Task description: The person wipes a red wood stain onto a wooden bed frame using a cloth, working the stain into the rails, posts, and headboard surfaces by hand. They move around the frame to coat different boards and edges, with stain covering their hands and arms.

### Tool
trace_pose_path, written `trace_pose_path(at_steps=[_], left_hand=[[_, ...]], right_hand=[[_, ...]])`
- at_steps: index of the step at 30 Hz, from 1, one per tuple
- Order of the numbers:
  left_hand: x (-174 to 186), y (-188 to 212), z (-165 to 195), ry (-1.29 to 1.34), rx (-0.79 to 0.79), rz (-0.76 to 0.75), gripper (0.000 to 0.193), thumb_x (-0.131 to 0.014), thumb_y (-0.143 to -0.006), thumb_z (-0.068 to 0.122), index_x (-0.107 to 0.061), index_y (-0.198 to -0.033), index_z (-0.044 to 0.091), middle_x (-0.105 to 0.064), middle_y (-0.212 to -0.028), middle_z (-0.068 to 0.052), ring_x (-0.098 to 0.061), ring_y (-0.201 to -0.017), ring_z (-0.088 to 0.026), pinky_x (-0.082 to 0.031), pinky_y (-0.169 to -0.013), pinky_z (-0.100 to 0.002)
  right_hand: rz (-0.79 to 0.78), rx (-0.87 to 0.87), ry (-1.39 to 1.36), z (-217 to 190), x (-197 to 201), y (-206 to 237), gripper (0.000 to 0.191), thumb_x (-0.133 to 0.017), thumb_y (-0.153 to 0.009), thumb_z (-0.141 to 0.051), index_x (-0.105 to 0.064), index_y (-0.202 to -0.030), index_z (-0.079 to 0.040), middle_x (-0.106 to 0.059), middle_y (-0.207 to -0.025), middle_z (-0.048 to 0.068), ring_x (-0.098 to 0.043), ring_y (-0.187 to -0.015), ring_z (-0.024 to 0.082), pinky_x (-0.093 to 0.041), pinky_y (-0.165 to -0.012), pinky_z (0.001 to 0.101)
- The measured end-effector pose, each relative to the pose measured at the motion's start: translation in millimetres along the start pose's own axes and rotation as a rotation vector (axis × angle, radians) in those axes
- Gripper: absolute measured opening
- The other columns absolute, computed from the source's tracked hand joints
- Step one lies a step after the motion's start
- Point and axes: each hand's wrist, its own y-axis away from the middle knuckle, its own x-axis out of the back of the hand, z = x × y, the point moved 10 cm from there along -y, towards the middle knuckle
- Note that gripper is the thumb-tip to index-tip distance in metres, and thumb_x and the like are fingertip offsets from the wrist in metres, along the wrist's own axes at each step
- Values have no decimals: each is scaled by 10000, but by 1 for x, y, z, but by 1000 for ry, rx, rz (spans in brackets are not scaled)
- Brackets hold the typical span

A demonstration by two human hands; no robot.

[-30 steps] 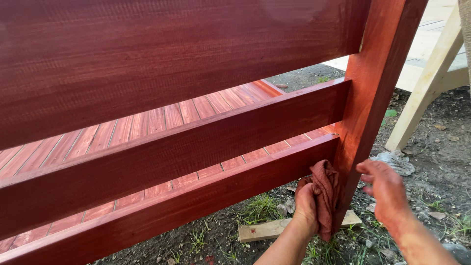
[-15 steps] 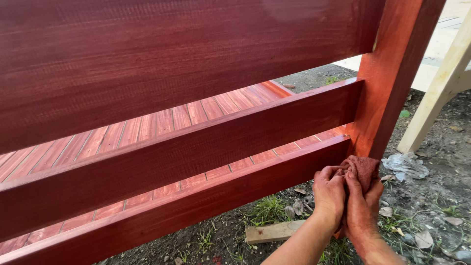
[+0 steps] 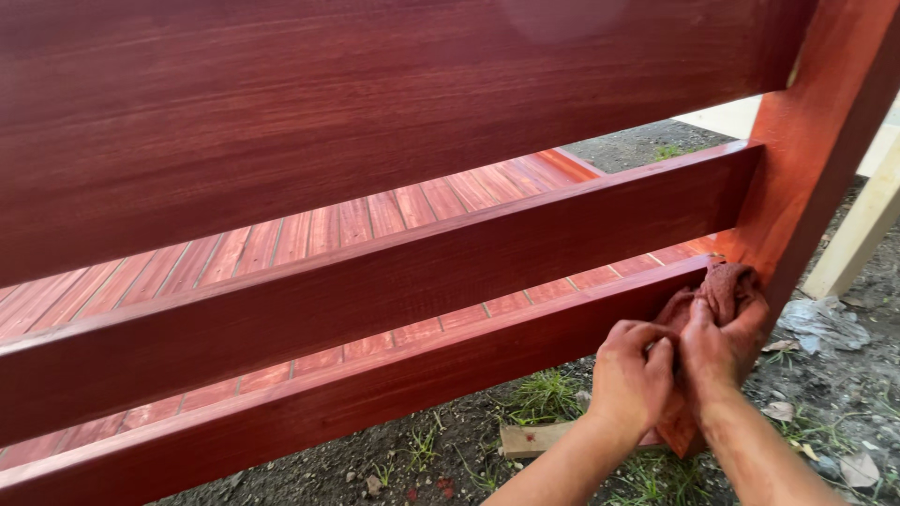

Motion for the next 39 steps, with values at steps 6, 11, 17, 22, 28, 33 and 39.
trace_pose_path(at_steps=[6,11,17,22,28,33,39], left_hand=[[64,34,-28,96,300,-249,222,-575,-955,161,-747,-1030,42,-740,-864,-151,-746,-791,-311,-584,-741,-384],[140,28,-6,-27,173,-120,223,-570,-953,160,-753,-1002,43,-737,-884,-157,-743,-830,-301,-581,-772,-373],[212,34,17,-133,160,31,224,-566,-936,180,-752,-982,64,-737,-915,-143,-733,-854,-311,-573,-771,-386],[266,52,28,-200,160,96,236,-555,-923,195,-753,-967,75,-737,-911,-150,-731,-873,-332,-573,-780,-404],[343,86,35,-261,163,191,237,-545,-914,184,-749,-948,68,-740,-941,-152,-720,-908,-352,-566,-804,-423],[419,119,39,-338,207,282,234,-541,-910,184,-746,-929,71,-745,-916,-146,-727,-893,-345,-570,-793,-420],[522,158,40,-410,243,410,217,-555,-891,164,-754,-905,78,-749,-877,-137,-741,-854,-324,-570,-754,-406]], right_hand=[[-18,-218,-51,9,-27,10,697,-742,-916,-229,-416,-1524,-133,-426,-1474,286,-488,-1344,424,-410,-1119,510],[-86,-293,19,0,-38,40,759,-750,-862,-220,-414,-1540,-156,-369,-1417,320,-472,-1277,454,-439,-1041,532],[-184,-228,-236,-44,-65,114,642,-745,-837,-188,-469,-1402,-59,-557,-1287,199,-577,-1144,297,-484,-989,431],[-267,-113,-349,-93,-85,186,589,-776,-813,-183,-492,-1288,17,-639,-1164,108,-616,-1048,210,-504,-952,367],[-325,-72,-326,-148,-109,283,684,-838,-781,-185,-466,-1313,30,-562,-1238,174,-589,-1093,238,-487,-960,379],[-403,-169,-484,-192,-136,364,734,-869,-748,-205,-446,-1301,25,-575,-1251,157,-598,-1110,219,-498,-983,353],[-478,-248,-624,-246,-169,458,741,-840,-760,-138,-382,-1320,23,-556,-1291,156,-585,-1180,212,-476,-1046,351]])
